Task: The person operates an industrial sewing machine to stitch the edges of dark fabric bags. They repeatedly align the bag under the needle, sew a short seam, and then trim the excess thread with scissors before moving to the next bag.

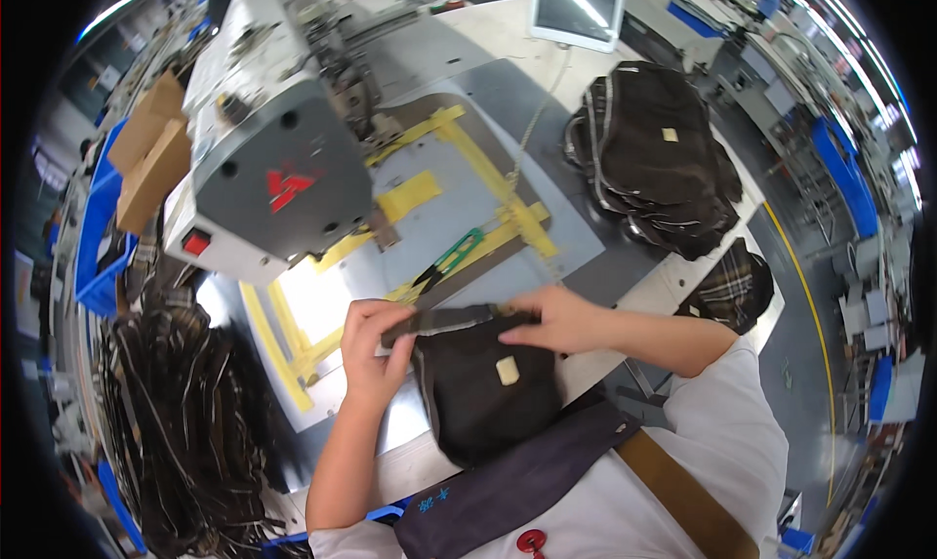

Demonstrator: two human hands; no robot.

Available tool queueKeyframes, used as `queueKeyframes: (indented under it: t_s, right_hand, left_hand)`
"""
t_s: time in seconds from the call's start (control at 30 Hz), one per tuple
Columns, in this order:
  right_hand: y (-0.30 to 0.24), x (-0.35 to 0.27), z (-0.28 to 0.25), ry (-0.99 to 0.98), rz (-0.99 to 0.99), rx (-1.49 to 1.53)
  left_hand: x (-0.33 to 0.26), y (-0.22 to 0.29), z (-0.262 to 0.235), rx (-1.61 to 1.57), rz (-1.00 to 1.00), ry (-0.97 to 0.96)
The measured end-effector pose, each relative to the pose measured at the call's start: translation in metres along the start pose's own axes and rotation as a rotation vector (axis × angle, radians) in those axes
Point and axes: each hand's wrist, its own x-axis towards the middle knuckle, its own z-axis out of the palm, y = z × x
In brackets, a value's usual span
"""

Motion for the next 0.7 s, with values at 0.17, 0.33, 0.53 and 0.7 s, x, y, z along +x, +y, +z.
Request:
queueKeyframes:
  t_s: [0.17, 0.33, 0.53, 0.7]
  right_hand:
    - [-0.019, -0.034, -0.103, 0.684, -0.127, 0.275]
    - [0.029, -0.056, -0.252, 0.885, -0.165, 0.396]
    - [0.134, -0.067, -0.358, 0.902, 0.366, -0.603]
    - [0.031, -0.046, -0.232, 1.313, 0.021, -1.242]
  left_hand:
    - [-0.002, -0.001, -0.001, -0.152, -0.196, -0.028]
    - [0.000, -0.002, 0.005, -0.139, -0.234, -0.163]
    - [0.004, -0.002, 0.014, -0.161, -0.218, -0.275]
    - [0.001, -0.007, 0.009, -0.058, -0.196, -0.303]
